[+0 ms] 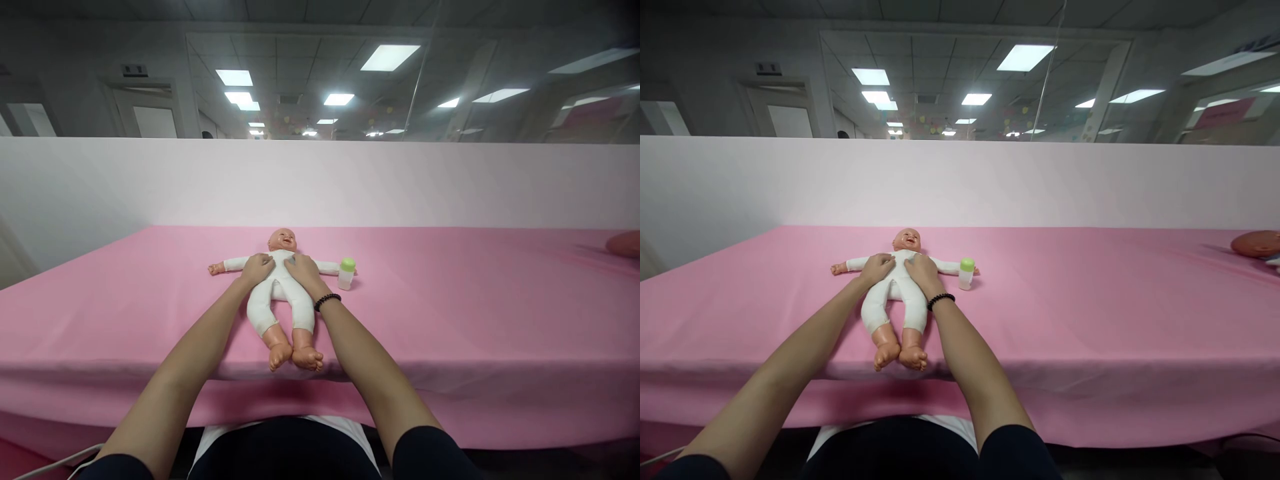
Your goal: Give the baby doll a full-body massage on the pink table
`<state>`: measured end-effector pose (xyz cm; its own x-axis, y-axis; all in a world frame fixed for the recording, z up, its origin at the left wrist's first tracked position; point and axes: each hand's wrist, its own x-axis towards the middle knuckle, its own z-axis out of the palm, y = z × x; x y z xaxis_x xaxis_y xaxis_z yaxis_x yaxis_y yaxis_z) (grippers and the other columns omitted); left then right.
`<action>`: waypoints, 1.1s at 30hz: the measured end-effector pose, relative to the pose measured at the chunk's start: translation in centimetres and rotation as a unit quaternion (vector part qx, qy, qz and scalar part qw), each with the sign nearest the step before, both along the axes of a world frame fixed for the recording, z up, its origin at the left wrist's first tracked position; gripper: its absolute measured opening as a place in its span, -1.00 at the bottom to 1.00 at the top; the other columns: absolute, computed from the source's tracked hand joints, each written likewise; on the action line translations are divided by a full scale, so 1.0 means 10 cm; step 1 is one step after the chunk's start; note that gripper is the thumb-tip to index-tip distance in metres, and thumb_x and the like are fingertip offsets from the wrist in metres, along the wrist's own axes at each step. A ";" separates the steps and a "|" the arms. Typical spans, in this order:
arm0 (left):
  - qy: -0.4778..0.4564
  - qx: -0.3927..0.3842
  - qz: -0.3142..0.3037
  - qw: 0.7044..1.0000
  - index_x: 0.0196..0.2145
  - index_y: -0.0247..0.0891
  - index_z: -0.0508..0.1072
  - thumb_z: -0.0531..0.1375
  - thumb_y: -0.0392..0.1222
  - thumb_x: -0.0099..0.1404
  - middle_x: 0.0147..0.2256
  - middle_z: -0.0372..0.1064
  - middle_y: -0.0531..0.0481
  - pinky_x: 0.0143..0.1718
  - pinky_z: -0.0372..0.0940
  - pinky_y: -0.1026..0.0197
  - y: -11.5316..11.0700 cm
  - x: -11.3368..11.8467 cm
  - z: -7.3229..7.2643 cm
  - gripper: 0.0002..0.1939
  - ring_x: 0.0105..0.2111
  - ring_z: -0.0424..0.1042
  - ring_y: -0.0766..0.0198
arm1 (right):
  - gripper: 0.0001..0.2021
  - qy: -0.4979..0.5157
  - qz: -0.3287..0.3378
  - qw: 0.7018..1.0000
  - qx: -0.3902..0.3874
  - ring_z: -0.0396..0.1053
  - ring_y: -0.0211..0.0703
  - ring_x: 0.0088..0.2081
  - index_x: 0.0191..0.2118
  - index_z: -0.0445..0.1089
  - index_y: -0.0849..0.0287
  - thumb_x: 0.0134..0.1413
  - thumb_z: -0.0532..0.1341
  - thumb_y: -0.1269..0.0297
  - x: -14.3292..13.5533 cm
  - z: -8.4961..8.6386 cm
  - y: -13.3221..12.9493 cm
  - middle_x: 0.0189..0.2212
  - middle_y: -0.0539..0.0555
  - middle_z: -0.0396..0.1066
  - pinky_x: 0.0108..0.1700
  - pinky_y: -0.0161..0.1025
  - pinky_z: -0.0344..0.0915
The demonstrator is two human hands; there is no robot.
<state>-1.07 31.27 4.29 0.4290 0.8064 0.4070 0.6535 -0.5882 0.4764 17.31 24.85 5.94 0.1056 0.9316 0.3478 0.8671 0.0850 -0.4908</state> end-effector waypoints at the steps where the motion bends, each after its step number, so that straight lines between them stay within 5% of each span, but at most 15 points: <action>1: -0.009 0.008 0.005 1.000 0.00 -0.32 0.64 0.03 -0.03 0.41 0.06 0.58 -0.27 0.26 0.27 -0.04 -0.01 -0.01 0.00 -0.52 0.19 0.45 -0.10 | -0.64 -0.008 -0.010 1.000 0.015 0.56 0.12 -0.01 -0.03 0.58 0.33 0.37 0.12 0.20 -0.02 0.01 -0.01 -0.05 0.35 0.60 0.05 -0.14 0.38; 4: -0.027 0.028 -0.008 0.999 -0.06 -0.29 0.67 0.03 -0.09 0.39 -0.03 0.63 -0.23 0.21 0.32 -0.01 -0.05 -0.02 0.01 -0.55 0.11 0.52 -0.06 | -0.71 -0.003 0.042 0.997 0.062 0.56 0.01 -0.04 -0.10 0.61 0.23 0.36 0.12 0.32 -0.05 0.00 0.00 -0.08 0.23 0.63 0.02 -0.20 0.38; 10: -0.015 0.017 -0.102 0.995 0.17 -0.26 0.56 0.04 -0.01 0.40 0.33 0.35 -0.15 0.43 0.12 -0.03 0.00 0.01 -0.01 -0.46 0.36 0.30 -0.01 | -0.62 0.079 0.241 0.963 0.092 0.40 -0.05 0.27 0.18 0.53 0.18 0.39 0.10 0.34 -0.03 -0.10 0.10 0.23 0.16 0.47 0.36 -0.12 0.23; 15: -0.005 0.000 -0.090 0.996 0.25 -0.14 0.46 0.05 0.04 0.43 0.37 0.28 -0.15 0.46 -0.02 -0.18 0.10 0.02 -0.07 -0.46 0.46 0.10 -0.02 | -0.48 0.061 0.160 0.985 -0.020 -0.11 0.08 0.54 0.42 0.27 0.07 0.46 0.07 0.09 0.01 -0.14 0.16 0.49 0.17 0.04 0.53 0.13 -0.20; 19: 0.001 -0.003 -0.042 0.999 0.21 -0.17 0.47 0.06 0.10 0.42 0.35 0.31 -0.21 0.39 0.08 -0.17 0.09 0.00 -0.08 -0.47 0.44 0.14 -0.10 | -0.28 0.062 0.077 0.993 -0.070 -0.27 0.21 0.56 0.53 0.04 0.12 0.43 0.02 -0.14 0.01 -0.15 0.13 0.55 0.29 -0.22 0.50 0.26 -0.23; 22: 0.002 0.001 0.010 1.000 0.11 -0.27 0.52 0.08 0.15 0.40 0.21 0.46 -0.34 0.25 0.24 -0.13 0.03 -0.01 -0.06 -0.46 0.29 0.36 -0.19 | -0.28 0.053 0.045 0.997 -0.037 0.05 0.23 0.48 0.44 0.21 0.26 0.38 0.09 -0.14 -0.01 -0.12 0.08 0.45 0.38 0.11 0.44 0.12 0.03; 25: -0.003 0.018 0.042 0.999 -0.16 -0.29 0.60 0.08 0.09 0.39 -0.15 0.63 -0.31 0.04 0.35 -0.04 -0.06 -0.02 -0.02 -0.56 -0.01 0.57 -0.14 | -0.46 0.048 -0.006 0.999 0.008 0.46 0.20 0.19 0.18 0.50 0.27 0.31 0.19 -0.05 -0.04 -0.09 0.04 0.13 0.38 0.51 0.21 -0.05 0.33; 28: -0.016 0.044 0.041 0.998 -0.34 -0.26 0.61 0.06 -0.03 0.39 -0.30 0.63 -0.23 -0.03 0.36 0.02 -0.13 0.00 0.01 -0.62 -0.16 0.58 -0.04 | -0.70 0.045 0.004 0.998 0.053 0.56 0.07 0.02 -0.04 0.62 0.20 0.31 0.20 0.19 -0.05 -0.08 0.03 -0.05 0.25 0.62 0.08 -0.16 0.38; 33: -0.026 0.045 -0.051 0.997 0.00 -0.21 0.65 0.04 -0.10 0.40 -0.05 0.65 -0.12 0.11 0.37 0.07 -0.15 0.03 0.02 -0.56 -0.03 0.58 0.04 | -0.69 0.090 0.151 0.980 0.096 0.52 -0.02 0.10 -0.03 0.64 0.11 0.37 0.14 0.26 0.01 -0.14 0.10 0.02 0.11 0.62 0.21 -0.15 0.35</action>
<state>-0.75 29.78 4.54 0.4836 0.7187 0.4996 0.5628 -0.6925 0.4513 17.40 25.80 4.56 -0.0896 0.8488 0.5211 0.6891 0.4305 -0.5829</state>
